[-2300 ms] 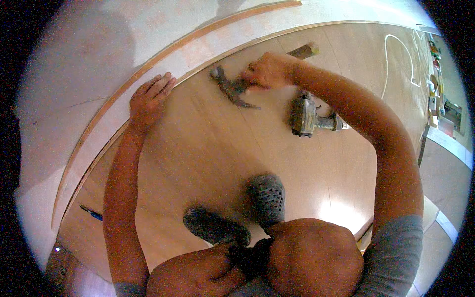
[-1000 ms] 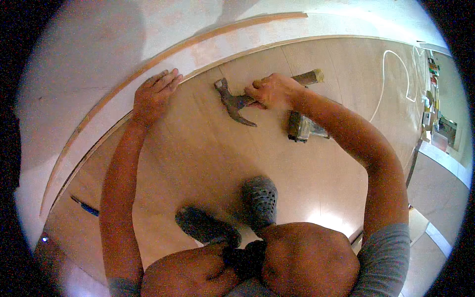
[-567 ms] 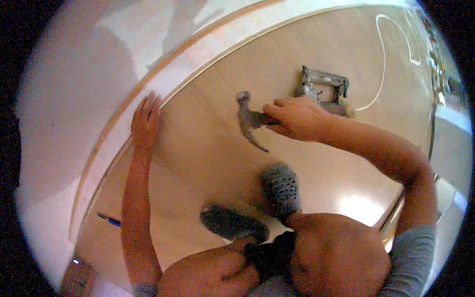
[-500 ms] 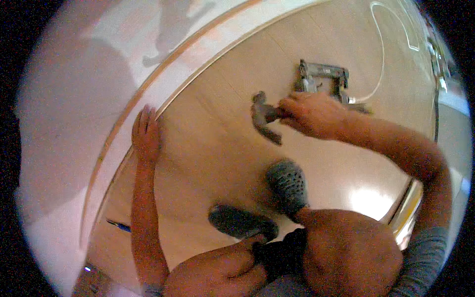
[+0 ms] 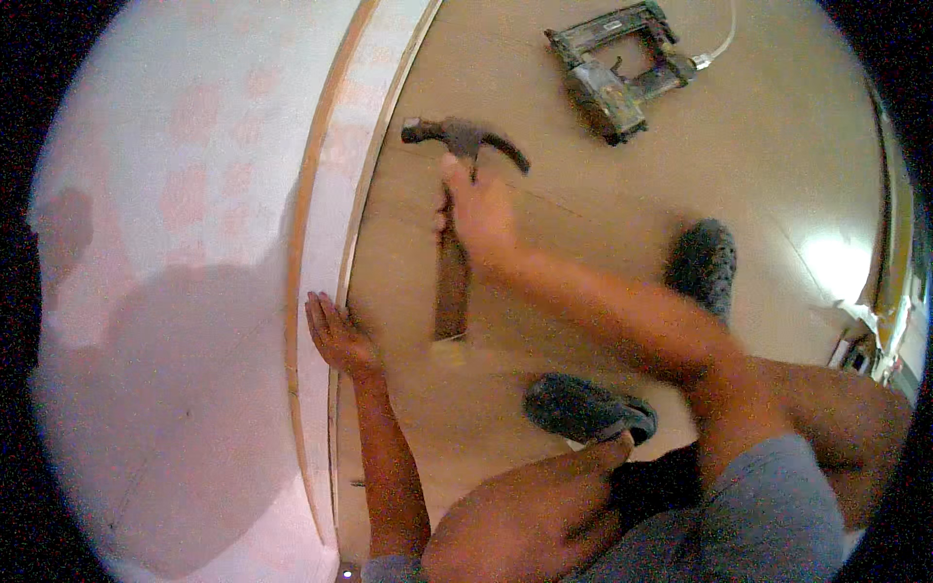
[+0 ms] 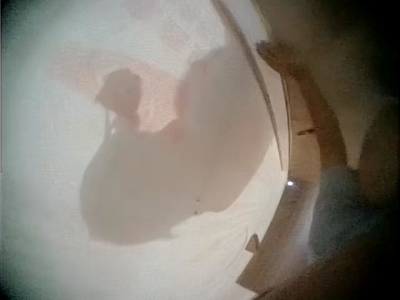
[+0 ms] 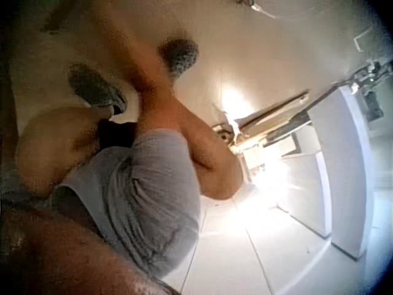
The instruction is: The person uses a nail gun and a hammer to fix a strip of baseboard to a wall, then moves across the room to a cardboard box and handles paper strips.
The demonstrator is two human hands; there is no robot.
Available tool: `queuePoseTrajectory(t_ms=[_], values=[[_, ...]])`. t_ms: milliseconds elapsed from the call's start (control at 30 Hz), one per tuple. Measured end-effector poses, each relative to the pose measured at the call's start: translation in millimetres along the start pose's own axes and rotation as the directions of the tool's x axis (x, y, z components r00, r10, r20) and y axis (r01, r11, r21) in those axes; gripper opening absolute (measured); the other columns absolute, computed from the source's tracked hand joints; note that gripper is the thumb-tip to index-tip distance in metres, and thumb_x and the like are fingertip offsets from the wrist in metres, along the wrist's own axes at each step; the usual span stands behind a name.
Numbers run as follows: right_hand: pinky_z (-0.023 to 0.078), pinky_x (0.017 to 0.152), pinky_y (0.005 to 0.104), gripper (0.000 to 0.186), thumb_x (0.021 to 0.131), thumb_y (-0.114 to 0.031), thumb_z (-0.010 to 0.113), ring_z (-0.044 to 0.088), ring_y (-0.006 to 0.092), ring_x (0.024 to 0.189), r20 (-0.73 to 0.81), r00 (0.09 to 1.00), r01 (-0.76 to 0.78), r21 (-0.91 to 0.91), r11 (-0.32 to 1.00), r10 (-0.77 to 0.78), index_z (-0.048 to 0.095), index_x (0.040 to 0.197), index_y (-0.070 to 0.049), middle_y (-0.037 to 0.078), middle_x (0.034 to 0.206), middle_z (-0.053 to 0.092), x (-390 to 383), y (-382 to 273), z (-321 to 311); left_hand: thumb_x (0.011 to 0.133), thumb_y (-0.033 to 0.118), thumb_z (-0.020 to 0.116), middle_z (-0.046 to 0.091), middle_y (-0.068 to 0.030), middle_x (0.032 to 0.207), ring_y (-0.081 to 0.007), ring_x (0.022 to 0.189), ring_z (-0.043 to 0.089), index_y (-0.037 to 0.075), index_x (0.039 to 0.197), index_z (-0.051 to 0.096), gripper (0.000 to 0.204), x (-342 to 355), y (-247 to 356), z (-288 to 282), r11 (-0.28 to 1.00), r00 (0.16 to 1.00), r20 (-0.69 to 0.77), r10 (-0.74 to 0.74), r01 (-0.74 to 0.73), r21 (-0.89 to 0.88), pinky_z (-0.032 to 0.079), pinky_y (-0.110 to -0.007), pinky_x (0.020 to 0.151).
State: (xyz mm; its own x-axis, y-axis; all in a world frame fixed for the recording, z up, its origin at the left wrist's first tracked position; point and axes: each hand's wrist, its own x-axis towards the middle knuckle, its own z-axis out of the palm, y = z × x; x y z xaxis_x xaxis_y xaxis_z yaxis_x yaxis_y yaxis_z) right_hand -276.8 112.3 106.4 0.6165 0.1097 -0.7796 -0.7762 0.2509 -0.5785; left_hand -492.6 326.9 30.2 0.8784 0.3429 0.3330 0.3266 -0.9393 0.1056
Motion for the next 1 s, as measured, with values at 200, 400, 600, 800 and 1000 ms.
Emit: queuePoseTrajectory(t_ms=[200,400,600,800,1000], values=[[0.049,0.045,0.0378,0.032,0.104,-0.04,0.054,0.05,0.0178,0.049,-0.018,0.995,0.093,0.548,0.831,-0.099,0.047,0.098,-0.009,0.004,0.07,0.052,18,39,35,0.099,0.016,0.058,0.055,-0.0167,0.145,-0.0376,0.134,0.052,0.004,0.138,0.056,0.041,-13,5,5,0.999,0.999,0.031,-0.022,0.023,-0.036,0.046,-0.047,0.108],[0.043,0.041,0.0365,0.037,0.106,-0.045,0.046,0.047,0.0168,0.047,-0.119,0.993,0.068,0.669,0.74,0.016,0.044,0.097,-0.01,0.004,0.071,0.051,-8,28,66,0.102,0.01,0.052,0.059,-0.0163,0.141,-0.0384,0.132,0.054,0.003,0.137,0.058,0.036,-10,9,-14,0.901,0.981,-0.069,-0.179,0.135,-0.412,0.049,-0.048,0.105],[0.043,0.039,0.0356,0.043,0.107,-0.047,0.042,0.046,0.0165,0.045,-0.021,1.0,0.012,0.518,0.855,-0.002,0.043,0.089,-0.008,0.004,0.065,0.047,-8,30,71,0.099,0.02,0.059,0.057,-0.0159,0.144,-0.0378,0.129,0.056,0.005,0.137,0.059,0.041,-15,-17,-17,0.998,0.999,0.009,0.053,-0.053,0.02,0.05,-0.048,0.104],[0.042,0.039,0.0351,0.043,0.106,-0.048,0.044,0.046,0.0156,0.047,-0.087,0.995,0.011,0.582,0.813,0.049,0.042,0.088,-0.009,0.003,0.066,0.045,-12,35,106,0.102,0.021,0.057,0.06,-0.0163,0.139,-0.0392,0.128,0.057,0.003,0.135,0.059,0.037,-16,-1,-14,0.846,0.965,-0.01,-0.261,0.224,-0.483,0.05,-0.047,0.104],[0.042,0.043,0.0338,0.041,0.106,-0.047,0.047,0.043,0.0139,0.051,-0.162,0.986,0.122,0.556,0.822,-0.037,0.043,0.088,-0.01,0.002,0.069,0.045,-15,32,84,0.102,0.019,0.055,0.059,-0.0172,0.14,-0.0368,0.13,0.055,0.002,0.137,0.058,0.039,-12,1,-19,0.933,0.981,-0.004,-0.193,0.182,-0.311,0.049,-0.046,0.105]])
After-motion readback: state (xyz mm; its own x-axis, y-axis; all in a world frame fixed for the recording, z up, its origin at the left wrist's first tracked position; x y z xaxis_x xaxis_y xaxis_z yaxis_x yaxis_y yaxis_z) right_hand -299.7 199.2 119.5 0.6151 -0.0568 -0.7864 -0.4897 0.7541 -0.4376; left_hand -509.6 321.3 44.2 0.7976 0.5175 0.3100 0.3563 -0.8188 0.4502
